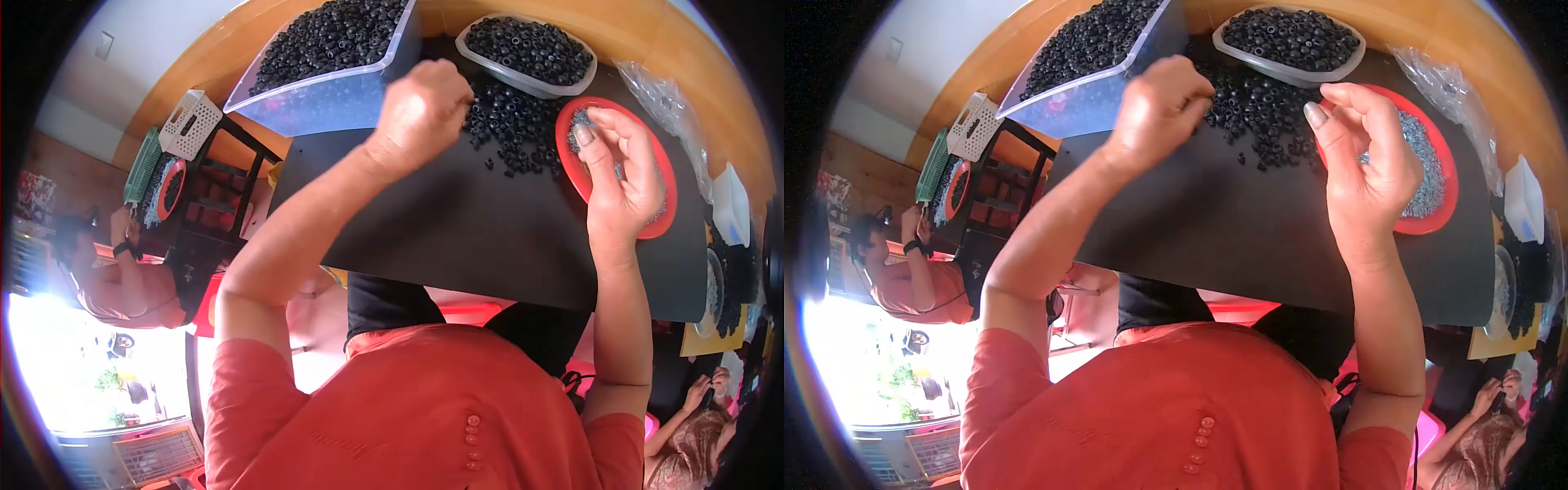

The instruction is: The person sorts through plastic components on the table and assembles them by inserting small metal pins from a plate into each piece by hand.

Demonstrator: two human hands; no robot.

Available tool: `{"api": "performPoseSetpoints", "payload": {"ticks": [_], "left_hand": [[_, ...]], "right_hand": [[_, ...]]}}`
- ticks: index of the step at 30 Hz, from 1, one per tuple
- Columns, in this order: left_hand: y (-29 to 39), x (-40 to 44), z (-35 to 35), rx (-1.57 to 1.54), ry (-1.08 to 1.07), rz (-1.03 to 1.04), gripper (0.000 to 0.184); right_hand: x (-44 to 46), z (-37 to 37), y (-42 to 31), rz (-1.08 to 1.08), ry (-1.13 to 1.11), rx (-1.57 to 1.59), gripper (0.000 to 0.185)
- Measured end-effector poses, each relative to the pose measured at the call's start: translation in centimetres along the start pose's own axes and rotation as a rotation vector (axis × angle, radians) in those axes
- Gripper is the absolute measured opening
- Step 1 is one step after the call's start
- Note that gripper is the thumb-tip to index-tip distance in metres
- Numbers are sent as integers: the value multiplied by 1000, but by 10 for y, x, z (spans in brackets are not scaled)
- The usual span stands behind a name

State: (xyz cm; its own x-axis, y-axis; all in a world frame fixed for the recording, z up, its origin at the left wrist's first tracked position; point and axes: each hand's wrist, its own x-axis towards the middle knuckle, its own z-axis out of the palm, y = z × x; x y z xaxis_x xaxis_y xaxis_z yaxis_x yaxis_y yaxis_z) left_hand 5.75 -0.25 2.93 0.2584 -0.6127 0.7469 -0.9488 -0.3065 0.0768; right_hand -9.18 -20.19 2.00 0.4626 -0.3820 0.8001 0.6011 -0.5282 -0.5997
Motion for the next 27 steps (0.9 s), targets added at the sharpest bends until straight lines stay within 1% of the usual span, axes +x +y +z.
{"api": "performPoseSetpoints", "payload": {"ticks": [1, 3, 6, 9, 12, 15, 18, 22, 27], "left_hand": [[-3, -9, 15, 35, -75, -46, 17], [-10, -20, 37, 142, -184, -135, 22], [-21, -27, 55, 237, -234, -149, 24], [-26, -29, 57, 196, -250, -159, 23], [-27, -33, 57, 186, -225, -148, 24], [-23, -35, 55, 169, -169, -228, 24], [-23, -35, 53, 203, -161, -184, 24], [-22, -37, 55, 213, -134, -138, 20], [-24, -38, 56, 207, -114, -93, 16]], "right_hand": [[0, -1, 0, 24, -6, 23, 18], [1, -2, 2, -13, -33, 1, 17], [1, -3, 1, -56, -67, -33, 15], [2, -4, 0, -48, -64, -18, 13], [2, -4, 0, -39, -64, -16, 13], [3, -3, -1, -49, -72, -31, 12], [2, -3, -1, -46, -81, -52, 12], [2, -2, 1, -63, -88, -77, 12], [0, 1, 0, -33, -114, -58, 12]]}}
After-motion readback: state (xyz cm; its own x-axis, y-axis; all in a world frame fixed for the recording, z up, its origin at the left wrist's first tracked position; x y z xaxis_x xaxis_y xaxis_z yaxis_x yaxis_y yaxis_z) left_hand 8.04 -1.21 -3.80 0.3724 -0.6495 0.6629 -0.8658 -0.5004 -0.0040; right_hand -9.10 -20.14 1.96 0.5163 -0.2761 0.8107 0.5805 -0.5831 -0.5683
